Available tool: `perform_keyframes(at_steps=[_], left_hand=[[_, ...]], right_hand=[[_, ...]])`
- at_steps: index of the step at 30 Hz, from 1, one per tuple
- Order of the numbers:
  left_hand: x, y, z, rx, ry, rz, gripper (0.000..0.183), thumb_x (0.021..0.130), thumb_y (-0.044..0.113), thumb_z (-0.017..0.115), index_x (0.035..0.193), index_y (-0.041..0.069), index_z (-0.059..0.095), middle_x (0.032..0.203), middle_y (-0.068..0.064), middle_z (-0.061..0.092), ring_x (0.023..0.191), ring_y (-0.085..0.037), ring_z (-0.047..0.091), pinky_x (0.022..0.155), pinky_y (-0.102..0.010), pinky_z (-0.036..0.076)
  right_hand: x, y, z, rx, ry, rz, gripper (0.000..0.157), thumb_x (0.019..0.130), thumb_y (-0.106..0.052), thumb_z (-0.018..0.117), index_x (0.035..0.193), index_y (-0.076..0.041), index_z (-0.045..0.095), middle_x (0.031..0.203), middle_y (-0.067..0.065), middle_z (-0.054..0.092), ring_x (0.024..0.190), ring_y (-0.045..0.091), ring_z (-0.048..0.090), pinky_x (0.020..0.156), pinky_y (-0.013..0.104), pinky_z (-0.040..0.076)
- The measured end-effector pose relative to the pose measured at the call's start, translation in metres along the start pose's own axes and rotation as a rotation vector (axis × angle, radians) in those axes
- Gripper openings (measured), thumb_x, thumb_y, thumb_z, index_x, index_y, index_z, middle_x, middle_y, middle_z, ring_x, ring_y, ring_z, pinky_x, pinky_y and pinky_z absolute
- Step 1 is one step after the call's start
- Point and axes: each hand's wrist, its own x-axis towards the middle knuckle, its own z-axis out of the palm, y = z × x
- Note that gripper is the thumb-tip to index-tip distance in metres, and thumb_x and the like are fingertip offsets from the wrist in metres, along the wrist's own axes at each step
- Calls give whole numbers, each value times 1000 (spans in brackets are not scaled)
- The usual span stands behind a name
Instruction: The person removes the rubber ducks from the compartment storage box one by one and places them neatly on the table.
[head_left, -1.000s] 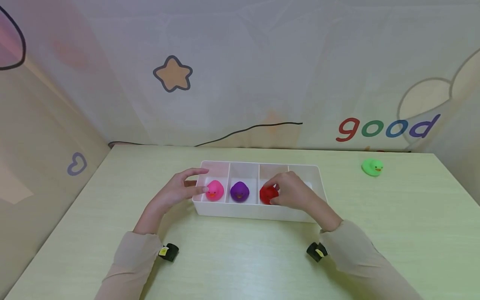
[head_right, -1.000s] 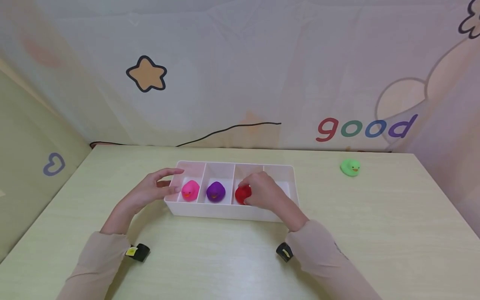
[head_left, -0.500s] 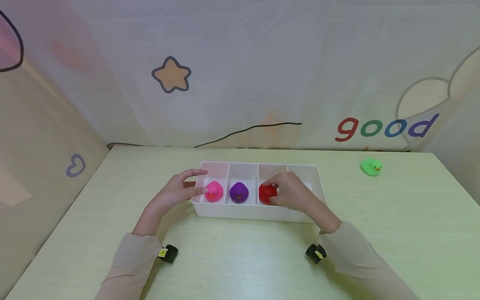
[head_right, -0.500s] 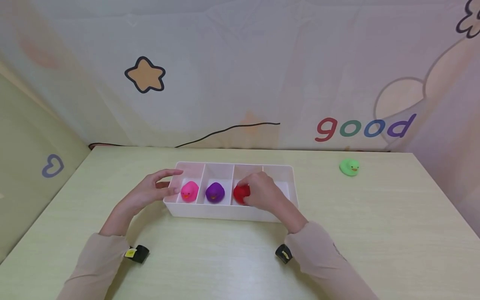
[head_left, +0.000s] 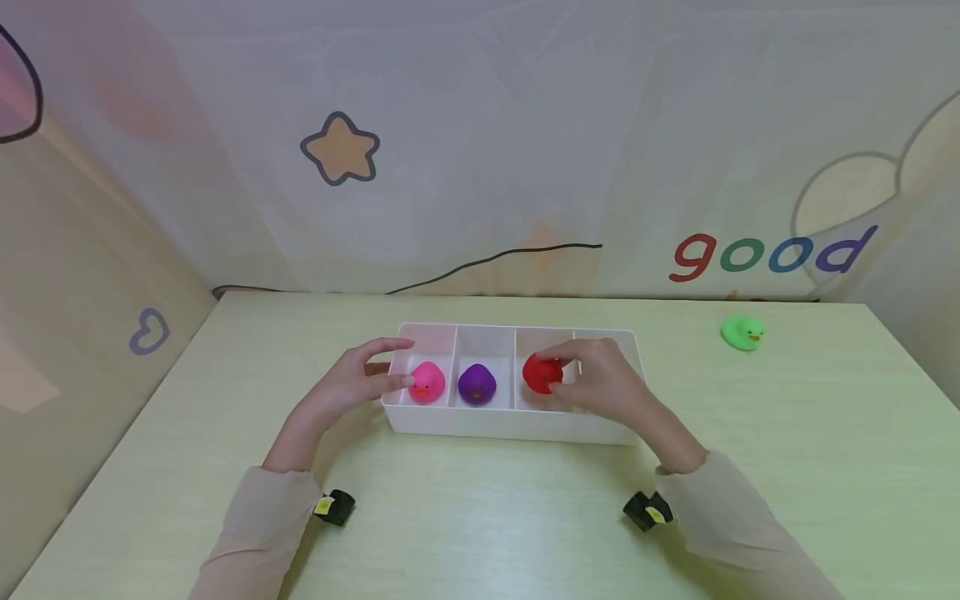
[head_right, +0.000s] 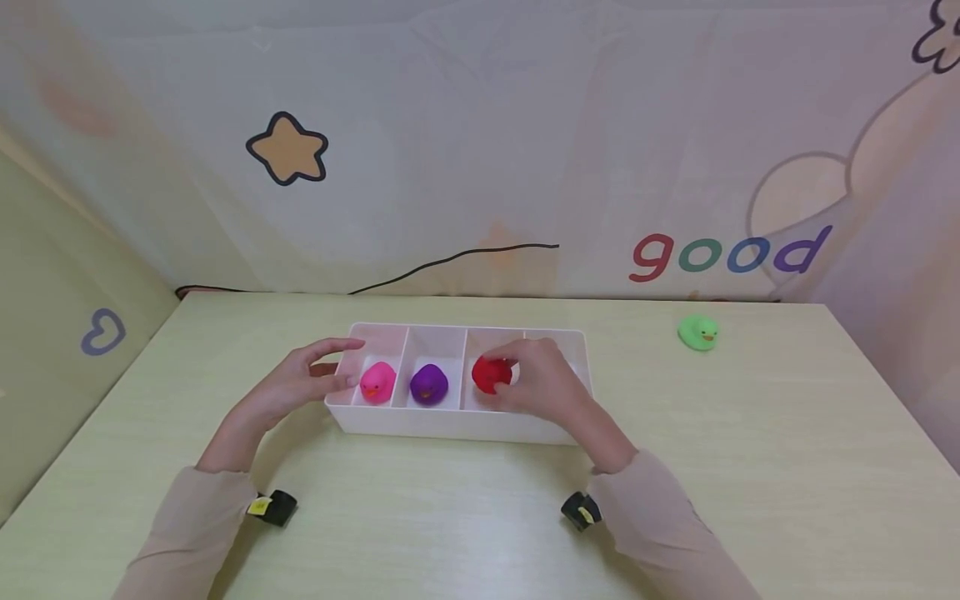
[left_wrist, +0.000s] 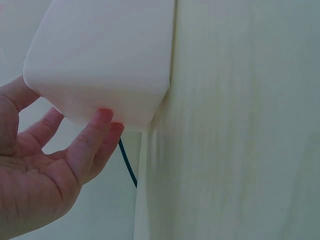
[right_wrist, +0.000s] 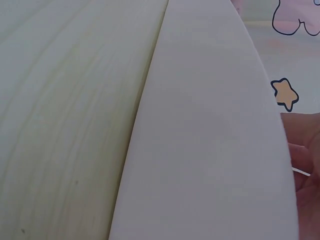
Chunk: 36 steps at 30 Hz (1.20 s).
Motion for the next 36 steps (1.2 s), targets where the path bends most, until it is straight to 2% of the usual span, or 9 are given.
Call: perform_keyframes(at_steps=[3,12,22,30,34,36], left_hand=[[1,-1,0,3,3,-6,57,82,25,67,133,16,44,142,-12,29,124,-38,39,90,-46,45],[1,-1,0,-12,-1,-12,58,81,26,68,133,16,44,142,-12,30,125,-37,38,91,-47,44],[0,-1,-1,-28,-8,1,56,83,22,67,133,14,44,143,-13,29,125,-38,38,92,-47,43],[0,0,-1,-26,-10,2,57,83,22,67,133,13,44,143,-13,29,124,-39,38,91,-46,44],[0,0,-1,-25,-8,-1,57,82,23,67,133,13,44,142,-13,29,124,-38,39,91,-46,44],[0,-1,-1,-27,-9,0,57,82,23,67,133,13,44,142,-13,29,124,-38,39,91,-46,44]], right_hand=[[-3,-1,-4,16,29,-13,35,69,1,73,104,1,67,91,10,68,81,23,60,66,37,53],[-10,1,-17,77,114,-65,34,71,7,70,105,3,66,100,16,67,90,29,62,76,46,52],[-17,5,-31,90,155,-17,37,72,5,71,108,3,64,100,16,66,91,29,62,75,42,53],[-23,8,-45,78,171,40,36,74,4,70,109,2,64,101,17,66,91,31,62,76,44,52],[-26,10,-53,78,183,73,36,74,2,71,109,1,65,101,16,66,90,30,63,76,38,53],[-29,12,-56,82,193,89,35,74,1,71,109,1,65,102,16,66,89,30,63,75,27,53]])
